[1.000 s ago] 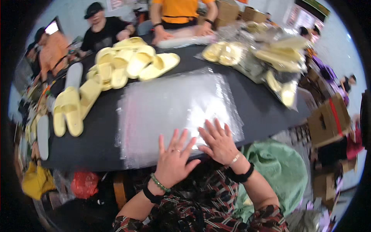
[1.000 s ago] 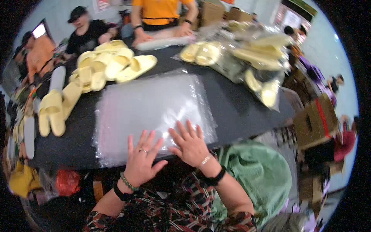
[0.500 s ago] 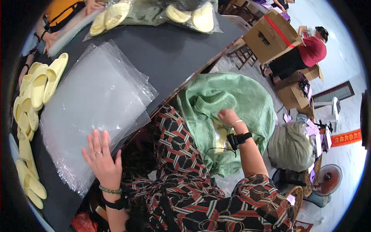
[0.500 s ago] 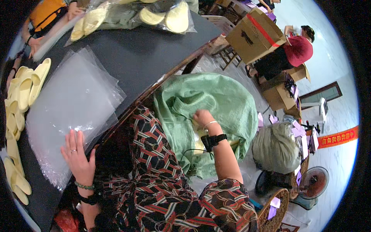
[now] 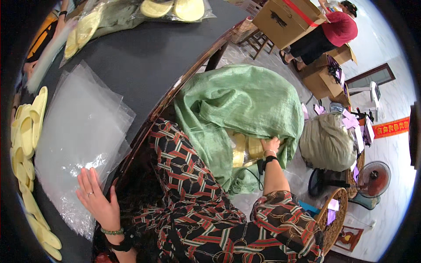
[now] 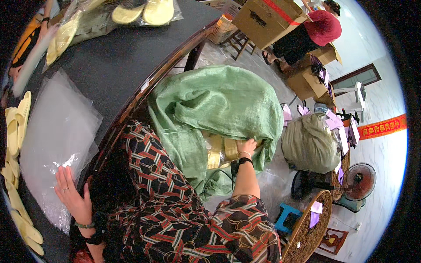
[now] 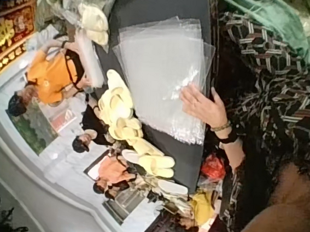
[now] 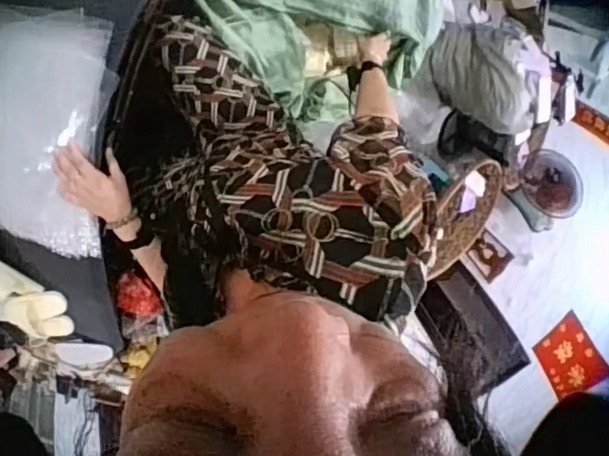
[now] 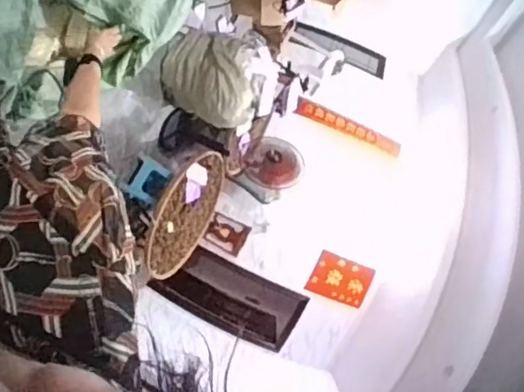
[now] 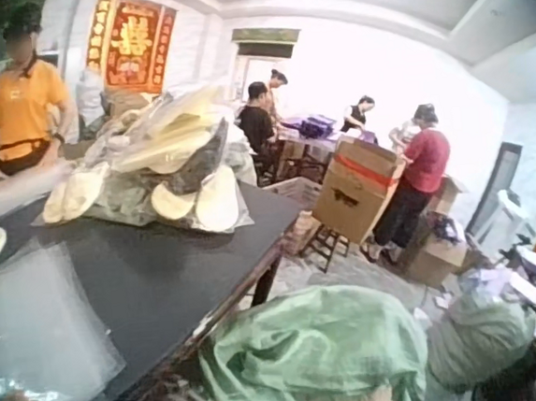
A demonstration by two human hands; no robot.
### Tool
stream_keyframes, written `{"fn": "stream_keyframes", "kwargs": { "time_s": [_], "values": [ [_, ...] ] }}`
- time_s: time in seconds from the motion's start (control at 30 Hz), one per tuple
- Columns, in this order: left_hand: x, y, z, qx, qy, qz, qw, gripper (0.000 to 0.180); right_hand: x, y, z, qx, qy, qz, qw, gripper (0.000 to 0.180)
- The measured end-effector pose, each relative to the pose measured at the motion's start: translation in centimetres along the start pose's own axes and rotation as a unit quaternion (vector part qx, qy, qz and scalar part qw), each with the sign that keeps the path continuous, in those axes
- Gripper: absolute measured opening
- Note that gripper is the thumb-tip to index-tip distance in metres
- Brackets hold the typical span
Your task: Packing foam slippers into plastic bags and placing them into a larger transport sack.
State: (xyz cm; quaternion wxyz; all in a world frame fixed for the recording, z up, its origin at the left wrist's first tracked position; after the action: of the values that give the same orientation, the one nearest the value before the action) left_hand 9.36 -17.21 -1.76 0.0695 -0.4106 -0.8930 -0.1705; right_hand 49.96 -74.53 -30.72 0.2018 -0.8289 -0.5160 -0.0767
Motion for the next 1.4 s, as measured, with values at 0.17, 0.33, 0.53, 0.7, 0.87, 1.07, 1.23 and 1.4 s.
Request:
{"fn": "stream_keyframes", "kwargs": {
  "time_s": [0.17, 0.33, 0.53, 0.7, 0.87, 1.07, 1.23, 1.4],
  "values": [
    [-0.3, 0.2, 0.4, 0.003, 0.014, 0.011, 1.0, 0.073, 2.2, 1.2, 2.0, -0.033, 0.007, 0.008, 0.999, 0.146],
    [0.4, 0.0, 0.2, 0.003, 0.04, 0.007, 0.999, 0.072, 6.4, -4.6, 6.0, 0.017, -0.113, 0.05, 0.992, 0.151],
    [-0.4, 0.5, -0.2, -0.013, 0.015, 0.03, 0.999, 0.072, 5.3, -6.6, 8.8, -0.135, -0.093, -0.067, 0.984, 0.122],
    [0.5, -0.4, 0.3, 0.0, 0.029, 0.014, 0.999, 0.075, 6.9, -6.1, 3.7, -0.072, 0.045, -0.023, 0.996, 0.121],
    [-0.2, -0.3, 0.1, -0.002, 0.015, 0.013, 1.0, 0.076, 4.4, -3.8, -2.8, -0.064, 0.206, -0.191, 0.957, 0.128],
    [-0.8, 0.3, 0.0, -0.003, -0.01, 0.01, 1.0, 0.079, 2.6, -5.0, -11.1, 0.359, 0.613, -0.021, 0.704, 0.065],
    [4.5, -1.6, -1.3, -0.003, 0.005, -0.041, 0.999, 0.079, 9.3, -12.0, -16.4, 0.163, 0.664, -0.102, 0.723, 0.023],
    [1.6, -0.5, 1.2, 0.018, -0.151, -0.005, 0.988, 0.076, 39.5, -10.3, 2.7, 0.421, 0.563, -0.269, 0.659, 0.034]
  ]
}}
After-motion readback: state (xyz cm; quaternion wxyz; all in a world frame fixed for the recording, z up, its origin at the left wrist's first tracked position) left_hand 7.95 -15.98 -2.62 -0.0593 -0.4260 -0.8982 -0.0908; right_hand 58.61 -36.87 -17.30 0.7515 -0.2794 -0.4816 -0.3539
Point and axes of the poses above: each hand's wrist, its own y-axis towards the middle knuckle, its own z-axis out of the palm, x = y × z, the point moved 6 cm from there along y, towards the middle knuckle, and after that the axes turned 12 degrees about y, right-handed, at the moved point
